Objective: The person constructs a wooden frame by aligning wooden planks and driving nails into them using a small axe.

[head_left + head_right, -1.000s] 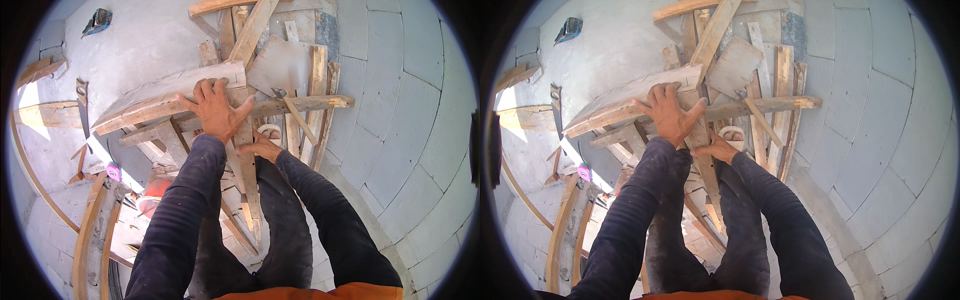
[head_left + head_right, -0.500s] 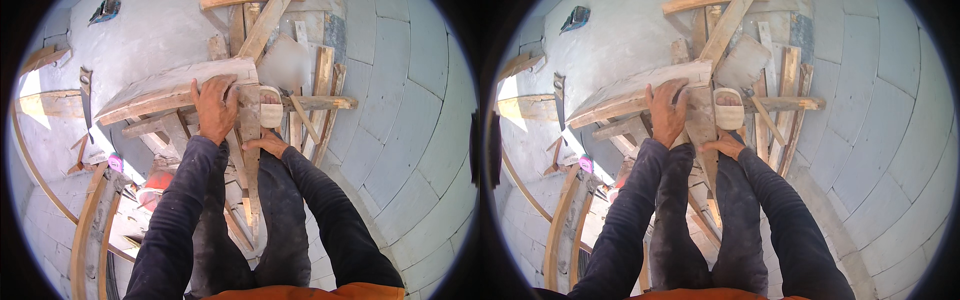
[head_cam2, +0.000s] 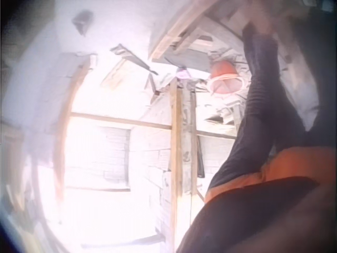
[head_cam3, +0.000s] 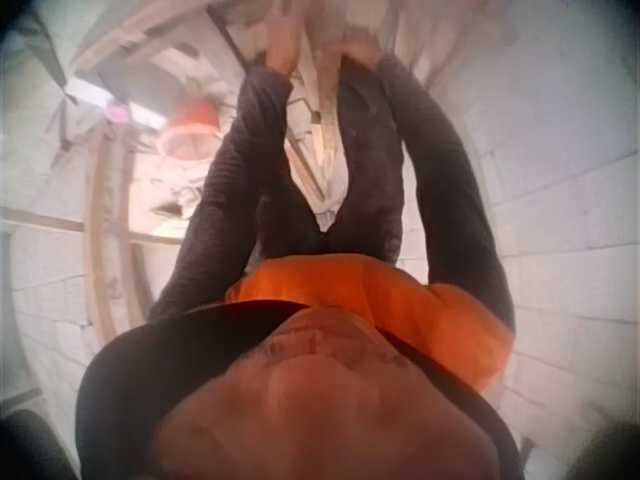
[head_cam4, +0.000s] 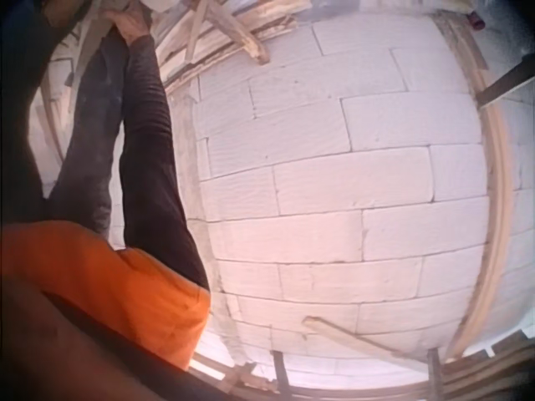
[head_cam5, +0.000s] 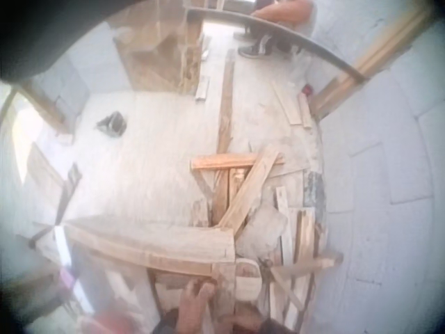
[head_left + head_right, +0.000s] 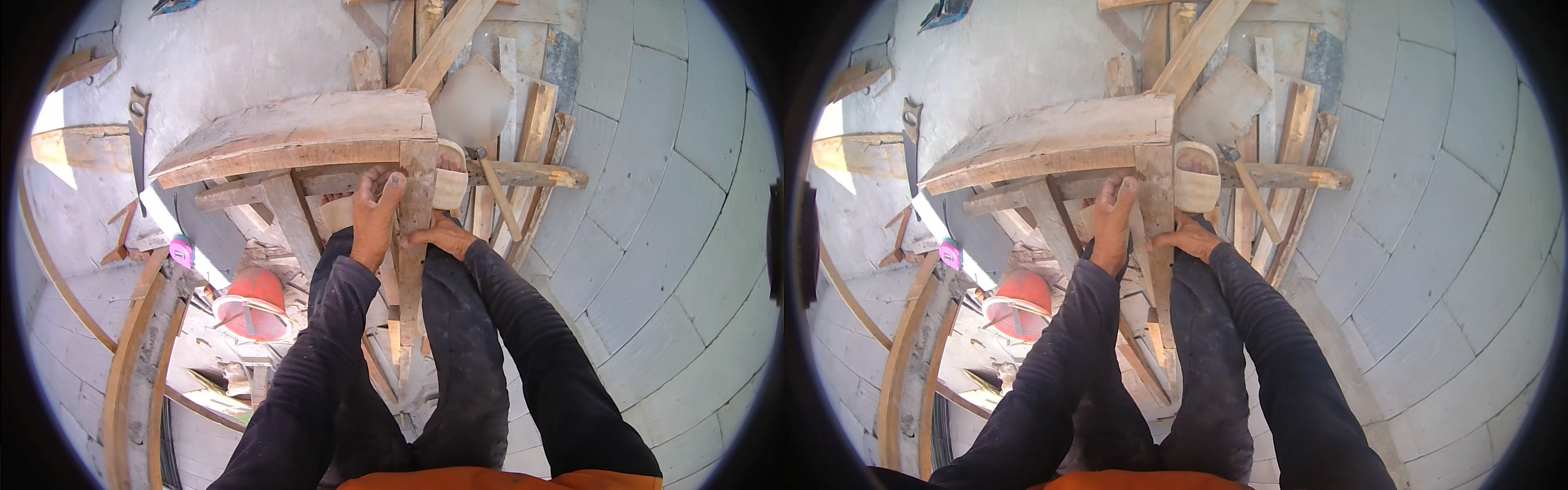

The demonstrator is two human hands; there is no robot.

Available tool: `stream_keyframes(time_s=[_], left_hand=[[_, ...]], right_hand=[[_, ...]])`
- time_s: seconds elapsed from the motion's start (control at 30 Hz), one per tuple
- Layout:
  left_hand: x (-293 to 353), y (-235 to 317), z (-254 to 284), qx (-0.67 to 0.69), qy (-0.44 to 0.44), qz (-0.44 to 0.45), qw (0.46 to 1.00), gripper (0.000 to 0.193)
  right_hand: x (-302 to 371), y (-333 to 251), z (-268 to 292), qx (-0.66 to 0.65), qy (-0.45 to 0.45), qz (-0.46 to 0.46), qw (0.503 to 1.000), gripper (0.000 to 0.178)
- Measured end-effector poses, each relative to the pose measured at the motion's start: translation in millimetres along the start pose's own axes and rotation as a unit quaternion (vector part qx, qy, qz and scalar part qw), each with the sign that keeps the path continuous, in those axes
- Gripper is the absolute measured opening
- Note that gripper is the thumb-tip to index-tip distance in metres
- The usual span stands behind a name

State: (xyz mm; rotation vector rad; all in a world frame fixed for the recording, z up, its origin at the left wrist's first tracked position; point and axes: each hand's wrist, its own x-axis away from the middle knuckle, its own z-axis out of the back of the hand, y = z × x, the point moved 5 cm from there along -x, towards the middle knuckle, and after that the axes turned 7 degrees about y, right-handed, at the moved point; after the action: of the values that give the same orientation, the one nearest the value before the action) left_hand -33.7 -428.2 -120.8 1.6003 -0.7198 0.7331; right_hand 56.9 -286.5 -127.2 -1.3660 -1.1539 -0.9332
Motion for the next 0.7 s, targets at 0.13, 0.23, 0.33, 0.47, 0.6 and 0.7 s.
stream_keyframes(time_s=[0.13, 0.23, 0.33, 0.47, 0.6, 0.7], left_hand=[[-40, -15, -14, 0.099, -0.091, 0.077, 0.988, 0.089], [-40, -4, -29, 0.095, -0.103, 0.101, 0.985, 0.083], [-35, -4, -34, 0.141, -0.039, 0.092, 0.985, 0.089], [-39, -12, -34, 0.18, -0.004, 0.097, 0.979, 0.1], [-36, -8, -36, 0.189, -0.02, 0.1, 0.977, 0.094], [-38, -14, -32, 0.179, -0.043, 0.103, 0.977, 0.076]], right_hand=[[-2, 0, 0, 0.009, 0.008, -0.003, 1.0, 0.119], [-2, 2, 0, 0.009, 0.0, -0.017, 1.0, 0.118], [0, -5, -1, -0.003, -0.016, -0.011, 1.0, 0.117], [-4, -2, 0, 0.005, -0.005, -0.002, 1.0, 0.114], [-5, 1, 0, -0.005, -0.005, -0.001, 1.0, 0.114], [-5, 0, 0, 0.007, -0.007, -0.002, 1.0, 0.115]])
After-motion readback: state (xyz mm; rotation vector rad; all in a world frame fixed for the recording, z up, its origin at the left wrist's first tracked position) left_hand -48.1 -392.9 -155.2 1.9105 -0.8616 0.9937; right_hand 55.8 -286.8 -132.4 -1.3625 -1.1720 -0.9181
